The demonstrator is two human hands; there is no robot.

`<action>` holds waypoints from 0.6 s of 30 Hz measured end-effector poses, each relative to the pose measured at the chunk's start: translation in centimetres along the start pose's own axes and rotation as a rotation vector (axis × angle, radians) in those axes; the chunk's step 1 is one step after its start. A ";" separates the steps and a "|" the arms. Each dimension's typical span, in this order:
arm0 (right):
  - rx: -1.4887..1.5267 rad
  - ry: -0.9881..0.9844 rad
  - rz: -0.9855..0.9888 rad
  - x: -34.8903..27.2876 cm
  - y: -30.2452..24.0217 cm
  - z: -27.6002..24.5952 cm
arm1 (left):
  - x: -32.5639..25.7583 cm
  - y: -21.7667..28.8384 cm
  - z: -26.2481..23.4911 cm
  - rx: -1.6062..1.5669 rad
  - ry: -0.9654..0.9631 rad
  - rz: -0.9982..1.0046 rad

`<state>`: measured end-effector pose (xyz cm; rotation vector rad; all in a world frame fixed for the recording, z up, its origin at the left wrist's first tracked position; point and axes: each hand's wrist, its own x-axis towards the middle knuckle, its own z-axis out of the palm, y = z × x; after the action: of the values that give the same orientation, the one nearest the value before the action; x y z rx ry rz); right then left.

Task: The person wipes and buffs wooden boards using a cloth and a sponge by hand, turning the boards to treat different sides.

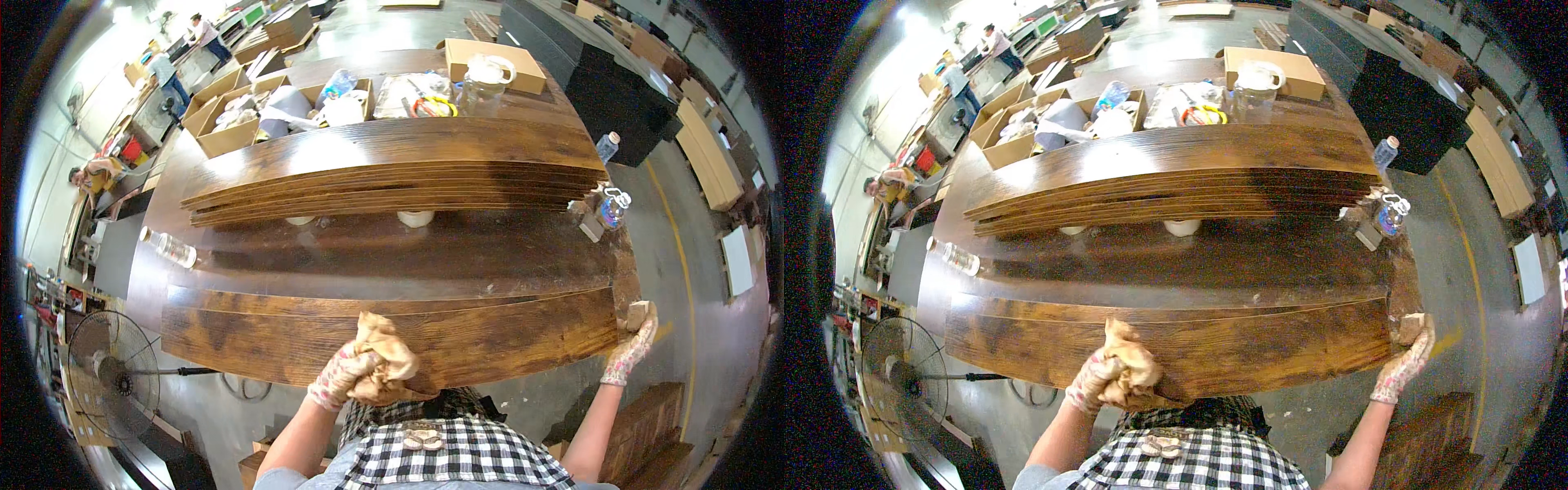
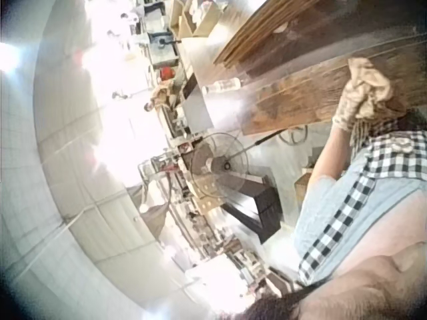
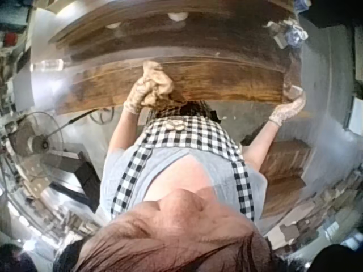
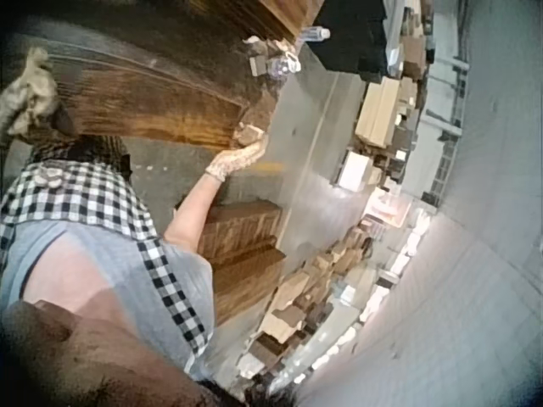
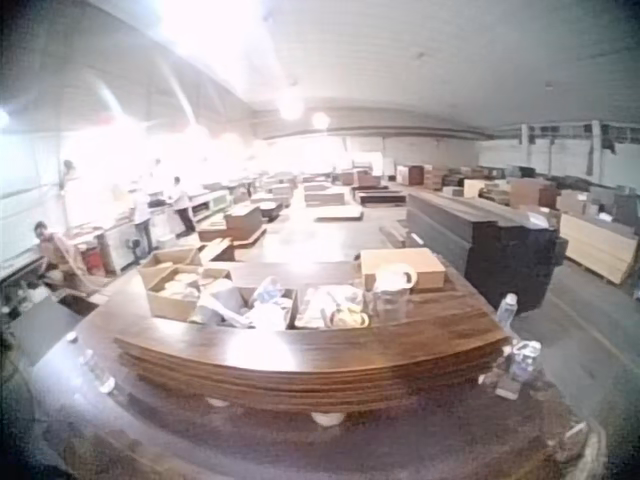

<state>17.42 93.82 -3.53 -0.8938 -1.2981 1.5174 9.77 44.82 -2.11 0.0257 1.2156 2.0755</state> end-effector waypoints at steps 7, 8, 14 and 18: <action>-0.128 -0.662 -0.366 -10.3 -2.9 12.5 | 0.9 2.2 2.1 0.092 -0.228 -0.036; -0.103 -0.702 -0.306 -11.9 -2.2 14.2 | 0.7 2.9 2.6 0.036 -0.308 -0.063; 0.031 -0.881 -0.053 -14.8 1.4 17.0 | -8.5 1.4 -0.6 1.049 -0.029 0.319; -0.095 -0.815 -0.138 -14.6 2.9 16.7 | -14.6 5.0 -5.9 0.666 0.616 0.314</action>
<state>5.97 74.62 -3.91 -0.2030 -1.9662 1.7890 15.63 30.33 3.12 -0.1317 2.3723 1.8838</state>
